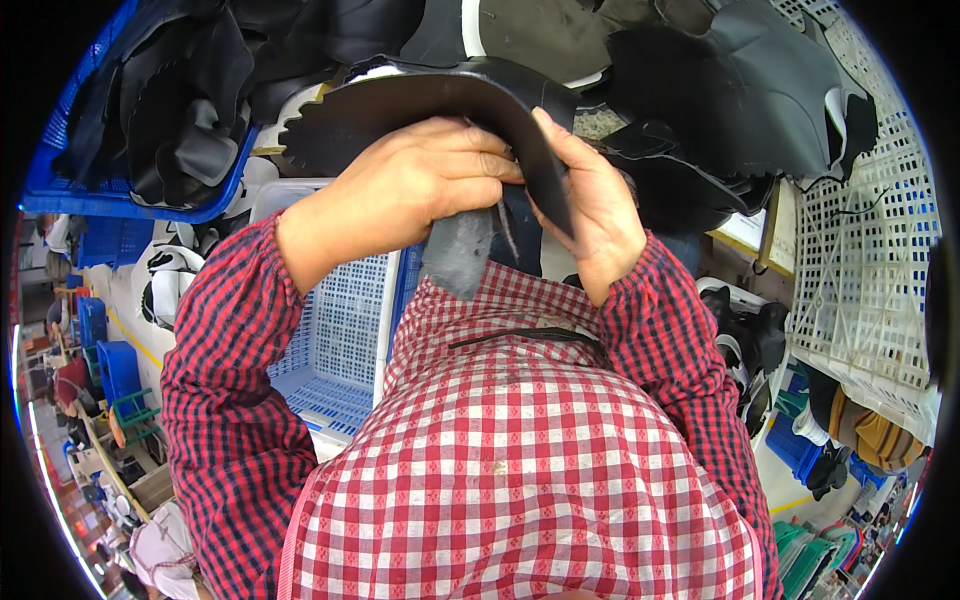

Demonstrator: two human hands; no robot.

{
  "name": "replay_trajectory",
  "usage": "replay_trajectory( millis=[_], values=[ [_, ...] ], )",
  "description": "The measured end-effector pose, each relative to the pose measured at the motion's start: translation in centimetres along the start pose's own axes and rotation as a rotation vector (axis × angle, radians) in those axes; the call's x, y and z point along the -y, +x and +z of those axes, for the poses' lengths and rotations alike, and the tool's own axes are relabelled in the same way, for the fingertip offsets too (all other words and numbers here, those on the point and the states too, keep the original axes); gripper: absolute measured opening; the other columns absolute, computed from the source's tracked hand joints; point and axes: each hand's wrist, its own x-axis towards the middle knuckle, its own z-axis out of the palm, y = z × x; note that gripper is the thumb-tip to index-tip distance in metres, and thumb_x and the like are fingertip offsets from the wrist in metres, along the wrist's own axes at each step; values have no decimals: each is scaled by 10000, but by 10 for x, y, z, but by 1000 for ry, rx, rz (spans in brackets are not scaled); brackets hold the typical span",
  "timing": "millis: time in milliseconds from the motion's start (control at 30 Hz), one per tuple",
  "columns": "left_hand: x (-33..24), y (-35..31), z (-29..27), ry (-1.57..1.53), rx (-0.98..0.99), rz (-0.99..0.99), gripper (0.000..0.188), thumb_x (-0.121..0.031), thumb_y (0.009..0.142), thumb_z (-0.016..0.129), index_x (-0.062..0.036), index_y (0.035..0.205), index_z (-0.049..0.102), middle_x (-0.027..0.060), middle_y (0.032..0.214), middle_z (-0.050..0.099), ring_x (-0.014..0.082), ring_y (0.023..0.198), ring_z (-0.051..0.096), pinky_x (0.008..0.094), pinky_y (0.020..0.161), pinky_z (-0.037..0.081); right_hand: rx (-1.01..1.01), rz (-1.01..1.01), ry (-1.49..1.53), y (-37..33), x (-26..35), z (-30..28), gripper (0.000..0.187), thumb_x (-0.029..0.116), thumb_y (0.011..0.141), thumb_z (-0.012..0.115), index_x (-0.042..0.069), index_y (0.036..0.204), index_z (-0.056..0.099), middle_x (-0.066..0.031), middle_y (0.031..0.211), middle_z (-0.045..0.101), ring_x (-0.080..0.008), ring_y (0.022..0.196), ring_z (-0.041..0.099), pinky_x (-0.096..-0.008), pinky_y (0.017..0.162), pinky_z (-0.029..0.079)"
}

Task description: The person picks black and white shoe parts from a blue basket, places them on a work surface, and marks them with a pen. They then fold and align the parts by hand, preparing them for assembly. The person handles multiple parts one at a time, turning them over and inspecting edges.

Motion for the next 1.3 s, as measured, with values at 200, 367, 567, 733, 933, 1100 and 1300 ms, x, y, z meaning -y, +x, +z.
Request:
replay_trajectory(
  millis=[200, 367, 567, 733, 933, 1100, 1300],
  values=[
    [-53, -2, -6, 283, 287, -114, 501, -165, 895, 627, -310, 1374, 619, 5, 1421, 623, 260, 1348, 559, 427, 1194, 400, 367, -348, -194, -33, 22, 26, 252, 204, 984, 741, 6, 1140, 722, -81, 995, 772, -155, 833, 742, -299, 766, 616],
    [-75, 16, -31, 620, -564, -45, 359, -140, 826, 710, -234, 1172, 734, 8, 1239, 680, 246, 1155, 572, 395, 998, 453, 175, -481, -401, -18, 14, 32, 243, 181, 963, 770, 5, 1129, 760, -59, 1029, 772, -109, 901, 711, -257, 857, 557],
    [-46, -7, -8, 564, -246, -355, 201, -109, 747, 720, -124, 947, 737, 14, 1046, 684, 229, 1006, 628, 377, 874, 467, 60, -446, -479, 6, -28, -4, 201, 150, 973, 756, -2, 1105, 763, -32, 1007, 762, -77, 864, 681, -245, 788, 563],
    [-37, -30, 50, -781, -741, -1002, 178, -121, 954, 730, -22, 1100, 756, 41, 1061, 753, 159, 945, 705, 301, 824, 573, 6, -382, -457, 14, -37, -20, 224, 163, 956, 782, -10, 1097, 760, -30, 1018, 756, -80, 882, 674, -248, 811, 552],
    [-42, -39, 76, -1192, -956, -1092, 214, -140, 953, 759, 5, 1111, 765, 90, 1271, 652, 192, 1113, 646, 315, 961, 500, 36, -405, -479, 18, -39, -12, 216, 161, 961, 779, -13, 1089, 762, -21, 1006, 753, -73, 885, 668, -245, 815, 548],
    [-21, -59, 50, -366, -843, -735, 248, -99, 869, 819, 9, 1084, 757, 142, 1274, 598, 244, 1144, 612, 347, 979, 481, 29, -415, -560, 11, -45, -8, 192, 157, 968, 772, -6, 1069, 775, -18, 995, 754, -67, 871, 659, -236, 804, 541],
    [-35, -34, 100, -1899, -1257, -879, 335, -238, 1041, 652, -55, 1321, 638, 83, 1239, 708, 213, 1101, 704, 349, 971, 575, 19, -322, -397, 9, -49, -5, 220, 160, 959, 781, -7, 1101, 763, -38, 1036, 758, -85, 915, 672, -256, 861, 540]
  ],
)
